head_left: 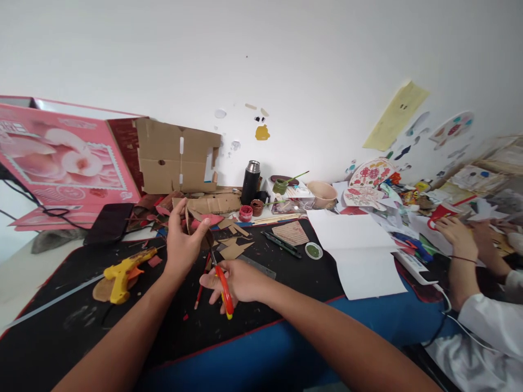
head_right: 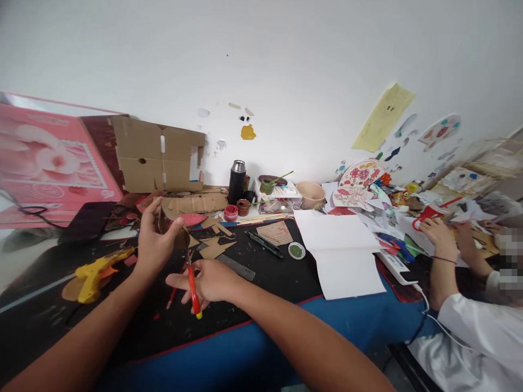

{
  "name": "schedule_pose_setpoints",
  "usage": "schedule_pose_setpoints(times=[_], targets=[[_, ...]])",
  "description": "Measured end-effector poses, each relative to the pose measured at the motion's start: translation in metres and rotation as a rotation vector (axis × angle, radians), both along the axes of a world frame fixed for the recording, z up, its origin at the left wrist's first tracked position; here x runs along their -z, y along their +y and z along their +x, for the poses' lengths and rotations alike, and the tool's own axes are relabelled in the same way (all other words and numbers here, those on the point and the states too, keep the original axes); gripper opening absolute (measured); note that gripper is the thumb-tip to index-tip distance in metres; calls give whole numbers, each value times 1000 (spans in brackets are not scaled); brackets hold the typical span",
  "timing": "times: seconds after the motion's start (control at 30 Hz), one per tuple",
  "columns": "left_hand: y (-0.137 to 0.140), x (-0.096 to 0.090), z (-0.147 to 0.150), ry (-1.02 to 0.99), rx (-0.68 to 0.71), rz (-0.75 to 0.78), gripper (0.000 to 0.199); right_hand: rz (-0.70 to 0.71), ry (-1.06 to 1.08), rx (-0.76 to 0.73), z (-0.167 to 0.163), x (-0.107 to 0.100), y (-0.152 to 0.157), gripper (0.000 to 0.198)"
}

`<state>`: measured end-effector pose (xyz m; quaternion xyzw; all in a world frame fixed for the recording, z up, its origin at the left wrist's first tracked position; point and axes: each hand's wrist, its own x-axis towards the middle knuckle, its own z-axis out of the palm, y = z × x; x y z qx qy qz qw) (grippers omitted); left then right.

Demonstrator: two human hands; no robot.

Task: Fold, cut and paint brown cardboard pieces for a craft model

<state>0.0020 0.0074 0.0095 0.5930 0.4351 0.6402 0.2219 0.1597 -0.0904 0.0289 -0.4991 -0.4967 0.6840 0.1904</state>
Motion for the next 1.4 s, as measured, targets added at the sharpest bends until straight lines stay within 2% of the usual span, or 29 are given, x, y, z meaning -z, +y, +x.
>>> schedule_pose_setpoints(times=[0.37,0.5,0.7,1.03,1.2,1.4], targets=[[-4,-3,4,-27,44,10,70,-80,32,-47,7,-4,-3,81],[-4,-3,5,-44,62,13,70,-107,33,-68,7,-6,-2,80],[-3,-2,5,-60,73,4,71,37,-130,-27,2,-14,-5,58],[-4,-2,5,-43,58,-33,72,320,-452,-39,5,-23,-9,47],[-6,-2,6,-7,48,-32,73,313,-418,-40,8,-23,-7,48],[-11,-4,10,-2,113,-39,73,285,-344,-31,11,-22,-5,48]])
